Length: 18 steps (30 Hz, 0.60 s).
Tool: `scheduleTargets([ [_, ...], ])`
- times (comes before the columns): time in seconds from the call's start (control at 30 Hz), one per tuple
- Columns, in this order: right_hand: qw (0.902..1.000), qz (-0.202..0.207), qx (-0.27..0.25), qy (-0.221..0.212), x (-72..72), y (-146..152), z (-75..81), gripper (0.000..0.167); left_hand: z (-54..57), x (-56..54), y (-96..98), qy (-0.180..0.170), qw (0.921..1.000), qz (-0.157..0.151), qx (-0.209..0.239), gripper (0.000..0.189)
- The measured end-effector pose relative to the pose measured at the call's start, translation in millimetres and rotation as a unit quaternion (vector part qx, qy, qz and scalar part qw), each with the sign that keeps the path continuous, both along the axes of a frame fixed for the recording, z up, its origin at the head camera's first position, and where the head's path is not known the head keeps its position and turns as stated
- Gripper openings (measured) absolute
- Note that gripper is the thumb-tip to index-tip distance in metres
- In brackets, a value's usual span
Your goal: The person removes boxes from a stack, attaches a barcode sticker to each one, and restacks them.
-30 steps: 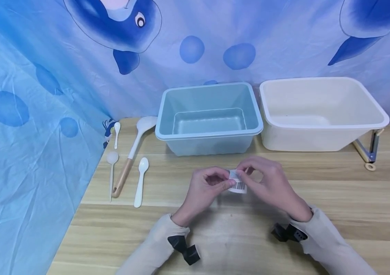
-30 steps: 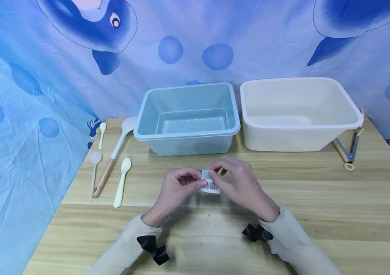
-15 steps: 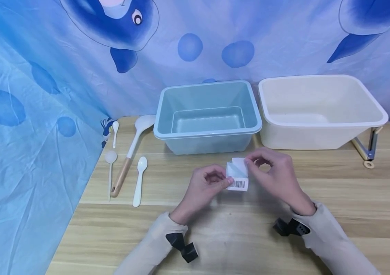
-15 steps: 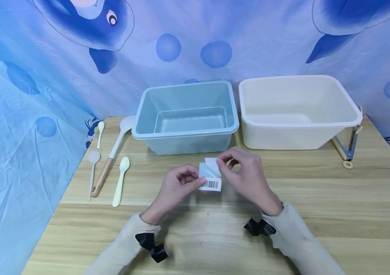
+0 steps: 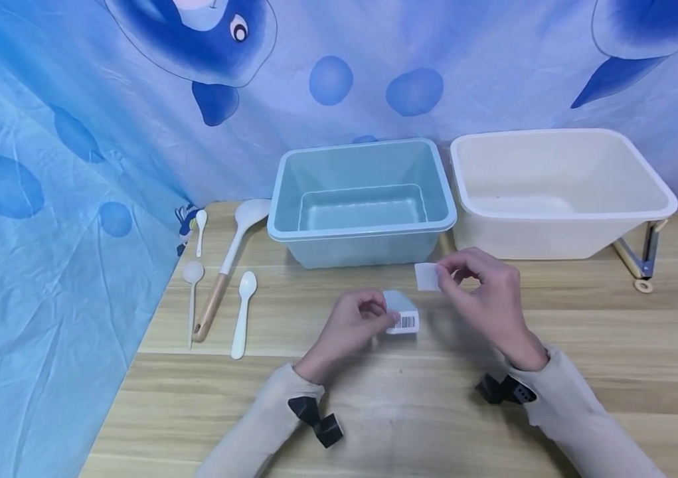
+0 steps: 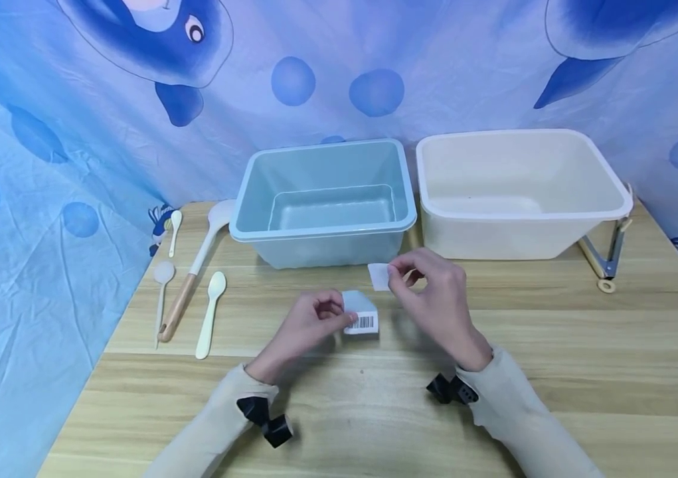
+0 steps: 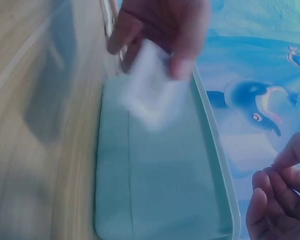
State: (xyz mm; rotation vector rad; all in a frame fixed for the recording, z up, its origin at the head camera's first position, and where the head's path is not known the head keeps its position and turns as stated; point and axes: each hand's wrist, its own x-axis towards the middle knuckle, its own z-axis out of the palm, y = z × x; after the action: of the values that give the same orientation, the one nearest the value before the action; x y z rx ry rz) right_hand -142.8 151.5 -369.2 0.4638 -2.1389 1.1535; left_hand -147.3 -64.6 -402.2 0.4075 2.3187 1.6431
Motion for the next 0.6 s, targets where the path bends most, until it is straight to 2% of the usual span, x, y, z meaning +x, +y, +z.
scheduleTargets([
  [0.1,0.9998,0.004,0.011,0.016,0.9,-2,0.0,0.009,-9.3,-1.1,0.5,-0.031,0.9986,0.007,-0.042,0.012],
  [0.2,0.9997,0.009,0.017,0.015,1.7,-4,-1.3,0.009,-16.5,-1.0,0.4,-0.034,0.9938,0.019,-0.104,0.015],
  [0.23,0.9996,0.010,0.020,0.015,1.9,-5,-1.7,0.009,-17.7,-0.8,0.4,-0.026,0.9913,0.026,-0.127,0.017],
  [0.3,0.9995,0.010,0.025,0.015,2.1,-5,-2.5,0.009,-18.3,-0.3,0.4,0.016,0.9844,0.044,-0.170,0.024],
  [0.37,0.9994,0.013,0.027,0.019,1.8,-7,-3.8,0.011,-15.3,1.0,0.3,0.063,0.9798,0.067,-0.177,0.028],
  [0.43,0.9989,0.019,0.037,0.023,1.7,-8,-4.5,0.013,-10.4,2.8,0.9,0.110,0.9793,0.083,-0.148,0.024],
  [0.5,0.9980,0.027,0.046,0.034,1.3,-9,-5.7,0.015,-3.9,5.8,2.3,0.140,0.9837,0.077,-0.082,0.017],
  [0.6,0.9962,0.039,0.061,0.049,1.8,-12,-7.3,0.016,5.3,12.6,5.8,0.134,0.9891,0.055,0.026,0.008],
])
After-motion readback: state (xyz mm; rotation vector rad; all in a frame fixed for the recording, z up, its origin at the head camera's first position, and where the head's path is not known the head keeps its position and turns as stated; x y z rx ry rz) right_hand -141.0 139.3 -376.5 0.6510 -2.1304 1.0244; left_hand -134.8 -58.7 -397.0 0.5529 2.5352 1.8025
